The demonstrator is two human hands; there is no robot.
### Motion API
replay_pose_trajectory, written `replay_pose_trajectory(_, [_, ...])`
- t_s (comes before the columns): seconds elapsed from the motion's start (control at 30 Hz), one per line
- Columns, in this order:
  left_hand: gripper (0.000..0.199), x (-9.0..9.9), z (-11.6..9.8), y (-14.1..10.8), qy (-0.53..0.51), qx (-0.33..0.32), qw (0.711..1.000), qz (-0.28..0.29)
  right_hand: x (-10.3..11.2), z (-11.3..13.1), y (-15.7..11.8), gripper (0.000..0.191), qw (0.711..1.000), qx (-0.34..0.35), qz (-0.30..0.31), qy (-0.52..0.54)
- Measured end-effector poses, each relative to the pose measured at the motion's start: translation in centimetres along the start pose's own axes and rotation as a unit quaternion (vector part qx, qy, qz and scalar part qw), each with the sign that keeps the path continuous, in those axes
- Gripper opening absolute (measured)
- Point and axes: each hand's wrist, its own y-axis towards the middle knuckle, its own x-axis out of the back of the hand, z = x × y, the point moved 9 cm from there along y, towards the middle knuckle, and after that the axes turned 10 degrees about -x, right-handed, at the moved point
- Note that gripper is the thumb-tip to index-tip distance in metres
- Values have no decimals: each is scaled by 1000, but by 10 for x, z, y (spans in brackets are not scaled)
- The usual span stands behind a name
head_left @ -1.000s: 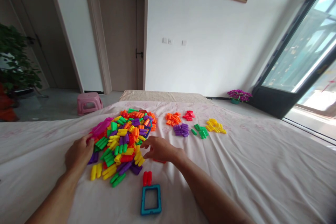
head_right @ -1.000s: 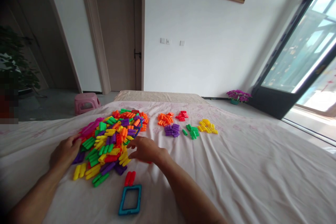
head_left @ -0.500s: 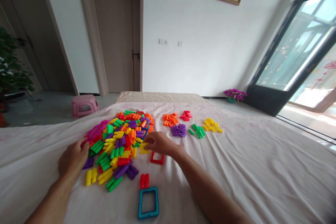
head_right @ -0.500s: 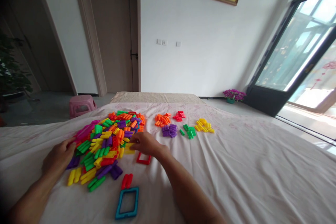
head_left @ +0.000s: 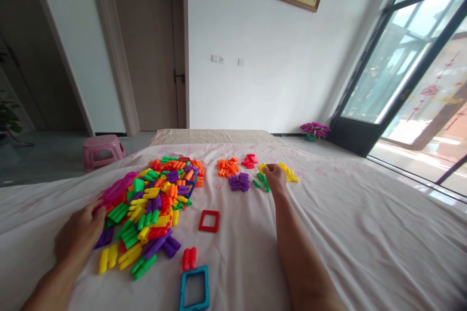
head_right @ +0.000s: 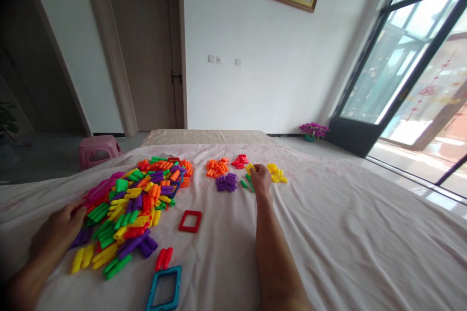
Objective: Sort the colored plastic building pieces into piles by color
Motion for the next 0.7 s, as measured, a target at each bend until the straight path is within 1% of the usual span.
replay_pose_trajectory(0.1, [71, -5, 5, 0, -2, 18, 1000, 17, 13, -34, 13, 47, 995, -72, -46, 54])
replay_pose_trajectory(0.17, [72, -7, 6, 1, -6, 13, 1000, 20, 15, -48, 17, 54, 990, -104, -62, 78])
replay_pose_trajectory(0.23, [71, -9, 6, 2, -7, 4, 1000, 16, 13, -53, 18, 59, 987, -114, -66, 90])
replay_pose_trajectory(0.3, [71, -10, 8, 3, -6, 2, 1000, 10, 8, -50, 15, 62, 986, -110, -66, 103])
replay_pose_trajectory(0.4, [70, -13, 11, 4, -1, 6, 1000, 10, -3, -33, 7, 59, 988, -84, -57, 120])
replay_pose_trajectory(0.47, [70, -13, 11, 4, 1, 7, 1000, 14, -16, -13, -2, 53, 990, -47, -29, 131])
replay_pose_trajectory(0.53, [69, -10, 9, 3, -1, 10, 1000, 16, -33, 12, -15, 47, 990, 3, 19, 141])
replay_pose_trajectory(0.6, [67, -5, 4, 1, -9, 13, 1000, 19, -52, 40, -34, 41, 985, 61, 72, 145])
replay_pose_trajectory(0.7, [65, 2, -5, -4, -27, 9, 999, 19, -77, 83, -77, 33, 965, 164, 153, 139])
